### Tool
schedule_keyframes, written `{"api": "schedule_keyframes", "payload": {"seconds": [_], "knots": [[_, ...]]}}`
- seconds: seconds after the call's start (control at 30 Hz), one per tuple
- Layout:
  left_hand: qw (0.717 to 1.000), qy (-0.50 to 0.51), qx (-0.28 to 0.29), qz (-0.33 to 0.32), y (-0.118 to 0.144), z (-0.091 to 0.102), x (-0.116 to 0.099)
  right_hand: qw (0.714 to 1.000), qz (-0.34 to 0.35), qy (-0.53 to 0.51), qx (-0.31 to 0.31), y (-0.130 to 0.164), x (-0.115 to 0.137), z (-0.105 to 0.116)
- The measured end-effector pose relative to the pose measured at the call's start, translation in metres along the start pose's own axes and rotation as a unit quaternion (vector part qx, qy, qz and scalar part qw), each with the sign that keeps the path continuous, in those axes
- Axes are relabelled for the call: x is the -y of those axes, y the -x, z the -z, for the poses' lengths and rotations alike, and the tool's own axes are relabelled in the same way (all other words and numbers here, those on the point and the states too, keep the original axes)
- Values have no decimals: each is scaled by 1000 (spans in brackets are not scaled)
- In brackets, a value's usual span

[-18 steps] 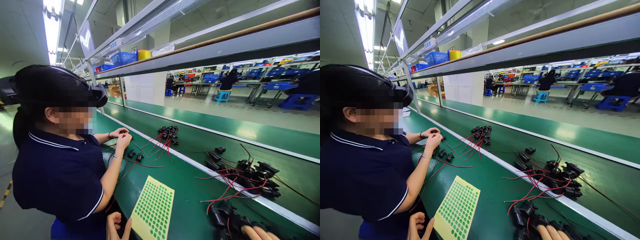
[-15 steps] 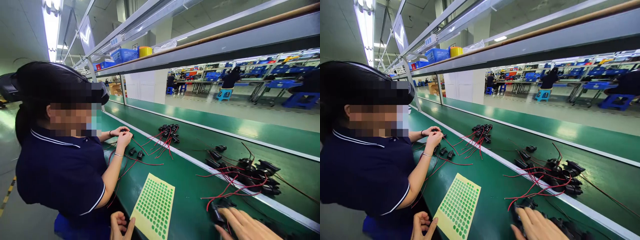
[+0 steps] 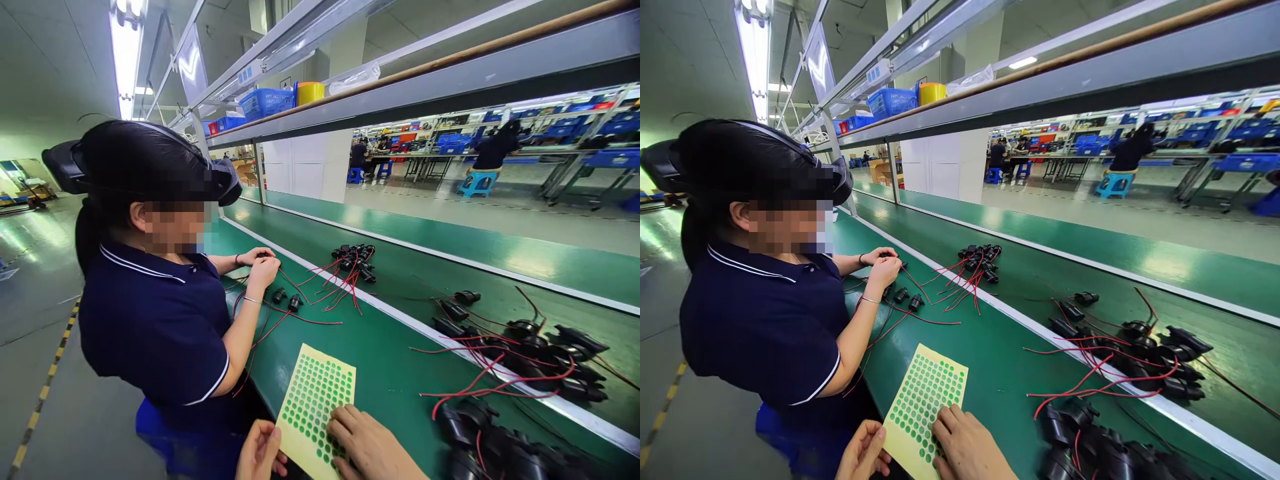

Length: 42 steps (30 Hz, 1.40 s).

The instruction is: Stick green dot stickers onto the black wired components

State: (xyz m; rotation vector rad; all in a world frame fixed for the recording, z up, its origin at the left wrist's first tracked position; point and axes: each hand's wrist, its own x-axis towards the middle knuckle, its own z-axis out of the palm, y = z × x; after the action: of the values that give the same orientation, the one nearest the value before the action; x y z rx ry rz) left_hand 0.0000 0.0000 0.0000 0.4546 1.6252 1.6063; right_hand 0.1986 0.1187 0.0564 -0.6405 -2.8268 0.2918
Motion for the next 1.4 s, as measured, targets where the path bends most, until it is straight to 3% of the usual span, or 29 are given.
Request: {"api": "schedule_keyframes", "payload": {"seconds": [0.33,0.47,0.57,0.8,1.07,1.4], "knots": [[989,105,95,35,14,-13,-26,995,-42,-65,-62,-6,12,16],[956,253,99,108,20,-24,-36,989,-71,-108,-77,-2,24,21],[936,311,94,137,23,-36,-31,984,-95,-117,-91,0,30,16],[924,330,94,169,25,-52,-7,979,-102,-117,-136,3,28,10],[926,330,52,175,27,-56,-17,973,-66,-84,-205,8,28,12],[935,303,120,138,34,-57,-24,963,-33,-3,-266,3,37,20]]}}
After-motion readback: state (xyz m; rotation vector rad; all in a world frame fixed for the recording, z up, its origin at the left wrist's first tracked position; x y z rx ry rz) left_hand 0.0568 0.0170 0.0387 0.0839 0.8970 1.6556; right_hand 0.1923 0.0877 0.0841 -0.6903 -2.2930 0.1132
